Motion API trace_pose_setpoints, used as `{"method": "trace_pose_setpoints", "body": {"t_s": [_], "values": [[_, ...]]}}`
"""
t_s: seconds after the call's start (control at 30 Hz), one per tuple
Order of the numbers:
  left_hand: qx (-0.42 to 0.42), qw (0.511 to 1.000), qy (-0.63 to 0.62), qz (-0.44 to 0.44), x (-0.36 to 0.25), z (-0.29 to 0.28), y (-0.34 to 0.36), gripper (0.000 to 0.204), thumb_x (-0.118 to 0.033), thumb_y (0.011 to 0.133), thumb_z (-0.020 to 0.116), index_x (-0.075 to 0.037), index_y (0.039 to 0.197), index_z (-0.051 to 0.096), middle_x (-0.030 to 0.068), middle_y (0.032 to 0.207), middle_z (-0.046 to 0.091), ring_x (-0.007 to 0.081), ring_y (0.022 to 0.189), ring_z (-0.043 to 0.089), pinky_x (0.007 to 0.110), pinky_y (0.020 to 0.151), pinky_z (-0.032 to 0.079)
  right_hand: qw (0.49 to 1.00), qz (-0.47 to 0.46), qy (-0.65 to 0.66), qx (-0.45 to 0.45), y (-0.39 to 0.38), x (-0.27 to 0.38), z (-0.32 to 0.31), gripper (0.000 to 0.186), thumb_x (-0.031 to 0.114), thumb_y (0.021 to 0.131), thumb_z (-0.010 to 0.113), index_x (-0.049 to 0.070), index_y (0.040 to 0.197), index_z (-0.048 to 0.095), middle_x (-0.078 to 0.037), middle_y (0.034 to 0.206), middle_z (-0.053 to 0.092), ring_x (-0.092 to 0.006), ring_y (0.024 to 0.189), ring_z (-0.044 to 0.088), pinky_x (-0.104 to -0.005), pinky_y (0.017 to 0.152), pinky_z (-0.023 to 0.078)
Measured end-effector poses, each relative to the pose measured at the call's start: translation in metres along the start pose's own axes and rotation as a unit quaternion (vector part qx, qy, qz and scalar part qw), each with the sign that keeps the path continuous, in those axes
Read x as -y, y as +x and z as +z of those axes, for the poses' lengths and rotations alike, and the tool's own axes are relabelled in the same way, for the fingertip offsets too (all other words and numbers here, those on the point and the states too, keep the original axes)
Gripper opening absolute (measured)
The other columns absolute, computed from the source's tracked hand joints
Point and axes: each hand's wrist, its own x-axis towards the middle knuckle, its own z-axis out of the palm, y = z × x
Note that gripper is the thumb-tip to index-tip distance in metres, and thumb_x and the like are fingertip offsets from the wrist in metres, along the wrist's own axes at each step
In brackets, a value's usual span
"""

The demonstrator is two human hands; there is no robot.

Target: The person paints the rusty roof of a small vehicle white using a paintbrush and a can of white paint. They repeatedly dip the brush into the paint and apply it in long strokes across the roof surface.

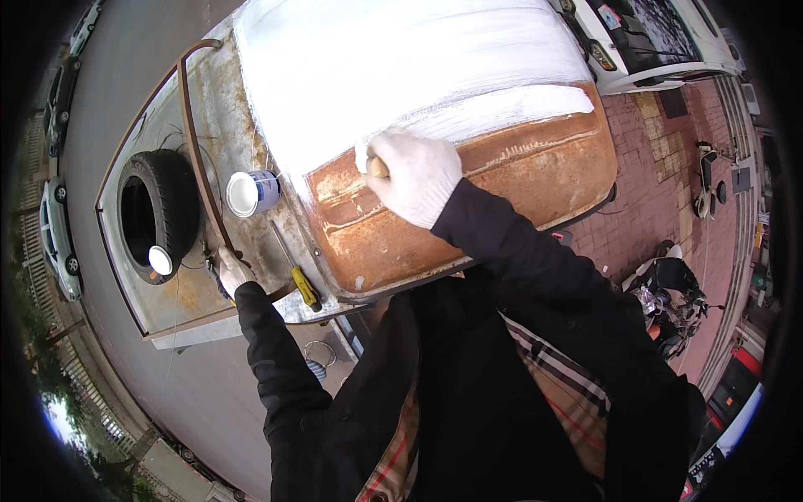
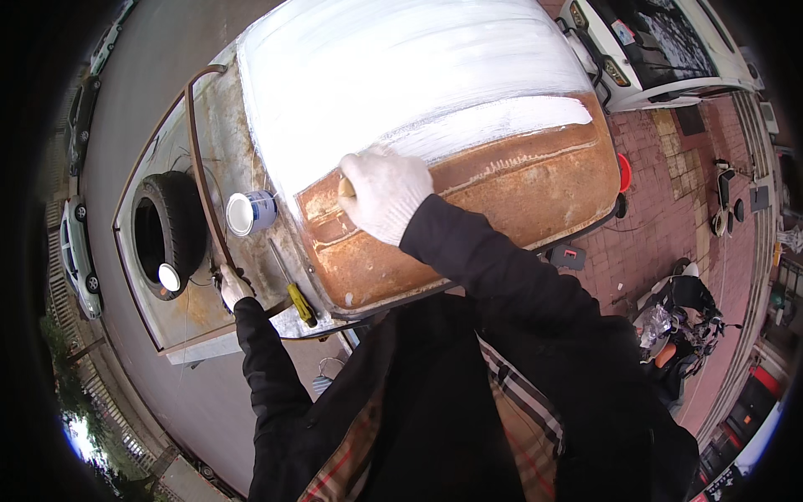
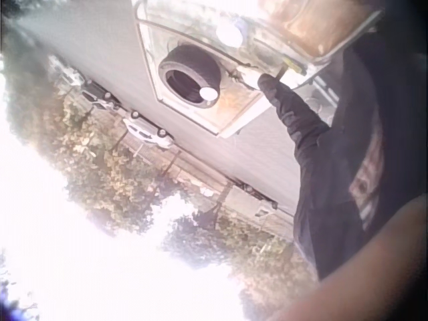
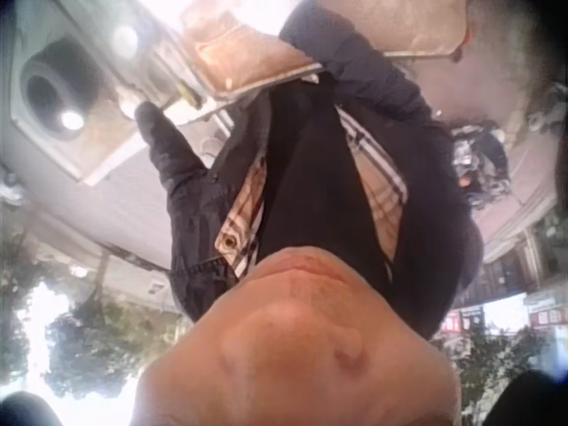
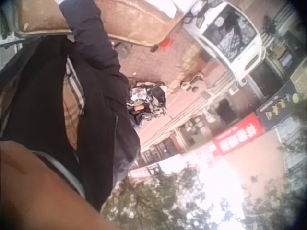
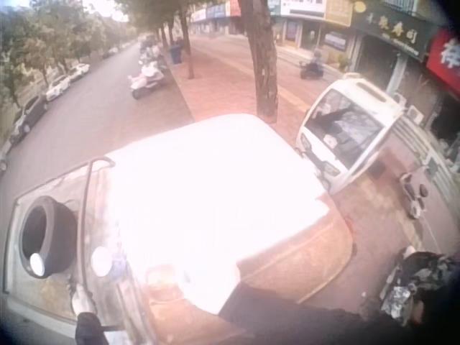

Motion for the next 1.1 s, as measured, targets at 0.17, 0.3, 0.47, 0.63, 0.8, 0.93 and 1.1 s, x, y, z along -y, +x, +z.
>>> {"method": "trace_pose_setpoints", "body": {"t_s": [0.17,0.3,0.47,0.63,0.8,0.93,1.1], "values": [[0.037,0.998,-0.022,-0.053,-0.010,-0.003,-0.011,0.078,-0.063,0.110,0.040,0.006,0.109,0.075,0.0213,0.091,0.076,0.0372,0.085,0.070,0.046,0.083,0.054,0.986,-0.039,0.105,0.122,0.014,0.099,0.067,0.020,0.027,0.099,0.065,0.008,0.096,0.068,-0.009,0.075,0.072,-0.0311,0.064,0.072,-0.0428,0.058,0.057],[0.020,0.999,0.012,-0.037,-0.006,-0.002,-0.010,0.079,-0.064,0.109,0.039,0.007,0.106,0.075,0.0307,0.108,0.075,0.0499,0.104,0.070,0.053,0.096,0.051,0.980,0.035,0.151,0.125,0.018,0.086,0.067,0.024,0.032,0.103,0.063,0.011,0.104,0.073,-0.010,0.077,0.075,-0.0279,0.064,0.073,-0.0416,0.060,0.058],[0.023,0.999,0.032,0.021,-0.010,-0.006,-0.018,0.081,-0.066,0.109,0.037,0.006,0.113,0.073,0.0338,0.110,0.073,0.0512,0.106,0.069,0.054,0.095,0.051,0.940,0.238,0.237,0.051,-0.003,-0.023,-0.011,0.028,0.021,0.105,0.065,0.003,0.124,0.075,-0.011,0.096,0.080,-0.0135,0.073,0.072,-0.0280,0.066,0.058],[0.039,0.998,0.045,-0.029,-0.025,-0.011,-0.025,0.080,-0.066,0.110,0.035,0.004,0.115,0.073,0.0323,0.111,0.074,0.0502,0.108,0.070,0.054,0.097,0.052,0.911,0.364,0.156,-0.116,-0.001,-0.051,-0.084,0.022,0.016,0.106,0.065,-0.001,0.117,0.074,-0.003,0.079,0.069,-0.0053,0.060,0.057,-0.0210,0.052,0.044],[0.033,0.998,0.040,-0.042,-0.033,-0.012,-0.032,0.078,-0.067,0.109,0.037,0.002,0.117,0.074,0.0301,0.109,0.075,0.0485,0.106,0.071,0.052,0.094,0.053,0.930,0.252,0.264,0.039,0.011,0.043,-0.014,0.022,0.018,0.103,0.069,0.002,0.116,0.076,-0.009,0.085,0.076,-0.0125,0.069,0.068,-0.0271,0.061,0.054],[0.021,0.999,0.019,-0.036,-0.040,-0.016,-0.034,0.079,-0.066,0.109,0.040,0.005,0.111,0.074,0.0303,0.102,0.074,0.0461,0.099,0.071,0.050,0.092,0.053,0.946,0.174,0.238,0.135,0.032,0.089,0.074,0.021,0.020,0.102,0.069,0.006,0.114,0.078,-0.014,0.093,0.080,-0.0221,0.082,0.078,-0.0335,0.075,0.060],[0.046,0.997,0.025,-0.050,-0.042,-0.018,-0.035,0.074,-0.063,0.111,0.037,0.000,0.119,0.074,0.0306,0.107,0.074,0.0486,0.105,0.071,0.052,0.093,0.053,0.926,0.287,0.234,0.070,0.033,0.047,0.036,0.022,0.014,0.103,0.066,0.000,0.115,0.077,-0.014,0.093,0.080,-0.0150,0.083,0.075,-0.0296,0.076,0.059]]}}
